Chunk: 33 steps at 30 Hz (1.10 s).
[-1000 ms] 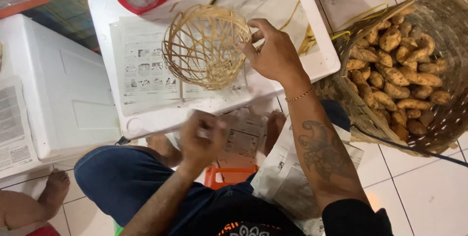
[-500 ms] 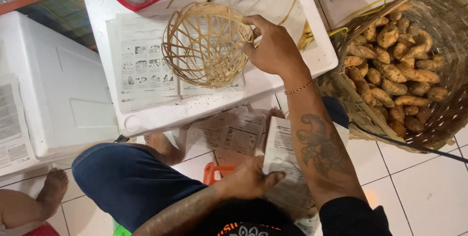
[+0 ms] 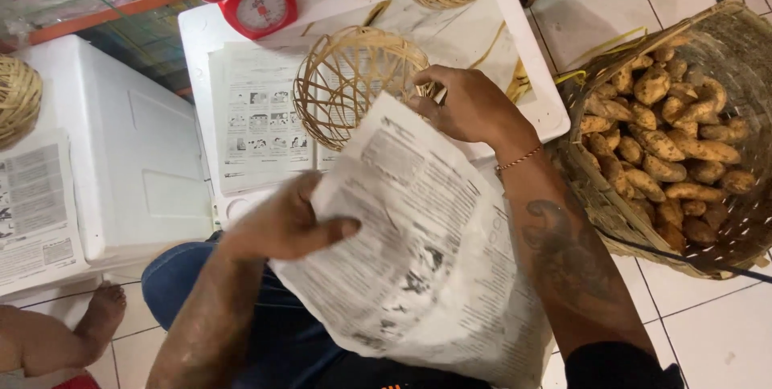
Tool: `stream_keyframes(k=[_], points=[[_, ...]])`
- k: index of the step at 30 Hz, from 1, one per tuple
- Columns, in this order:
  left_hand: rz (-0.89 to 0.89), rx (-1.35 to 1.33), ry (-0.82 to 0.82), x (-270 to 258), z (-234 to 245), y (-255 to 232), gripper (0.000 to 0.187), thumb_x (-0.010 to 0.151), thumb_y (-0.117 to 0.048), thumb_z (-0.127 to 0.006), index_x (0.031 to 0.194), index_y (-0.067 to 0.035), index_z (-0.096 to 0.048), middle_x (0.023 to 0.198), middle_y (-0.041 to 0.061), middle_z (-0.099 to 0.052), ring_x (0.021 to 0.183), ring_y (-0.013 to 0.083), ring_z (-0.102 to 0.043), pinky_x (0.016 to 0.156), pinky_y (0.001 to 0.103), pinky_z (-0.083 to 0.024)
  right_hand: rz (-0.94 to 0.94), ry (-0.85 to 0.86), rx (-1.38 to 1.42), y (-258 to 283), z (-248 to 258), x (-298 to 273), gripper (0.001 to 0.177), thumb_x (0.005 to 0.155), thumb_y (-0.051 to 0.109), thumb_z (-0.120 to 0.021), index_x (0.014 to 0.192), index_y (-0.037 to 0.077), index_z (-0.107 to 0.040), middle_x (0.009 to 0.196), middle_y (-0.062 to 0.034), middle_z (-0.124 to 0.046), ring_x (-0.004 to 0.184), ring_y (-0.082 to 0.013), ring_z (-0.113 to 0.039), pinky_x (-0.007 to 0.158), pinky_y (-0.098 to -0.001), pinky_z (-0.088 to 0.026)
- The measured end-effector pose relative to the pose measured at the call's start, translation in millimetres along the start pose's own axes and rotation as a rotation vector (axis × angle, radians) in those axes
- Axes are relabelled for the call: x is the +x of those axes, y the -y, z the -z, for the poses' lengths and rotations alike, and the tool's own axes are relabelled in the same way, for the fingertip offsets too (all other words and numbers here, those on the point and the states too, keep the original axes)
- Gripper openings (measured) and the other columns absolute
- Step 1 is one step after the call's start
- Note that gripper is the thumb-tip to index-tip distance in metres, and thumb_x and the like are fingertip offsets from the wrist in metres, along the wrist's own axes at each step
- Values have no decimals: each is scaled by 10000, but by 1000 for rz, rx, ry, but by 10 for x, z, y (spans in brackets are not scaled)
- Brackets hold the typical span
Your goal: Wrapping individual sweet potatoes in newspaper and placing them into a woven basket for packaging.
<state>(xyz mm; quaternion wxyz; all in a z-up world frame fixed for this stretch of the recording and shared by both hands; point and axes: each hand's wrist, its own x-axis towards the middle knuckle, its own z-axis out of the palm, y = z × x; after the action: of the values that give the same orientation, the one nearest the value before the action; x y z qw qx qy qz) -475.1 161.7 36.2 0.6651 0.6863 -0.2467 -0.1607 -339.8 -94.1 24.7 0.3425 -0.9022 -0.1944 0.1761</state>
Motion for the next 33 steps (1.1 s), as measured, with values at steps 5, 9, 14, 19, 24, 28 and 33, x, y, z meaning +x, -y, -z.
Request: stream_keyframes(k=[5, 9, 14, 19, 24, 28, 33], points=[[121, 390, -82, 475, 733, -236, 153, 895, -150, -766, 840, -32, -685, 735, 106, -722, 687, 206, -613, 693, 369, -520, -71, 6, 229, -201, -147, 75, 361, 1014, 389, -531, 1168, 122, -719, 1040, -189, -755, 1013, -401, -701, 918, -512, -530], [199, 682, -46, 803, 1151, -34, 315, 892, -286, -805, 993, -6, -702, 877, 214, -712, 826, 398, -666, 836, 511, -502, -238, 9, 394, -524, -228, 98, 692, 1027, 681, -362, 1102, 117, -758, 980, -152, -754, 961, -315, -713, 950, -475, -519], [296, 911, -233, 1242, 1228, 634, 292, 844, -347, -782, 1070, -169, -731, 929, 91, -720, 947, 391, -703, 862, 465, -504, -383, -22, 501, -618, -163, 130, 919, 922, 854, -409, 1282, 43, -648, 1184, -165, -676, 1187, -313, -631, 1077, -494, -454], [-14, 1046, -428, 1131, 1209, 734, 358, 767, -251, -803, 1105, -150, -745, 941, 84, -757, 964, 368, -725, 821, 434, -511, -323, -55, 550, -509, -214, 121, 704, 958, 693, -486, 1157, 35, -638, 1051, -118, -621, 1028, -264, -579, 938, -435, -434], [50, 752, -1076, 563, 899, 533, 845, 984, -407, -902, 1521, -49, -357, 1406, 294, -514, 1266, 483, -589, 1062, 592, -473, -169, -165, 448, -275, -193, 51, 399, 1031, 267, -604, 675, 87, -613, 582, 17, -444, 545, -123, -425, 523, -258, -346], [339, 219, -1097, 130, 527, 475, 1051, 920, -769, -670, 1572, -43, -282, 1476, 358, -409, 1376, 557, -432, 1100, 686, -354, -167, -118, 280, -809, -421, 208, 506, 1051, 380, -574, 700, 22, -642, 592, -123, -520, 606, -260, -521, 623, -420, -453], [604, 351, -894, 69, 401, 374, 586, 769, -585, -873, 1100, -124, -726, 1001, 137, -748, 1005, 304, -752, 877, 441, -582, -159, -95, 145, -686, -416, 161, 534, 1062, 414, -527, 819, -37, -679, 692, -236, -624, 718, -382, -640, 710, -502, -495]])
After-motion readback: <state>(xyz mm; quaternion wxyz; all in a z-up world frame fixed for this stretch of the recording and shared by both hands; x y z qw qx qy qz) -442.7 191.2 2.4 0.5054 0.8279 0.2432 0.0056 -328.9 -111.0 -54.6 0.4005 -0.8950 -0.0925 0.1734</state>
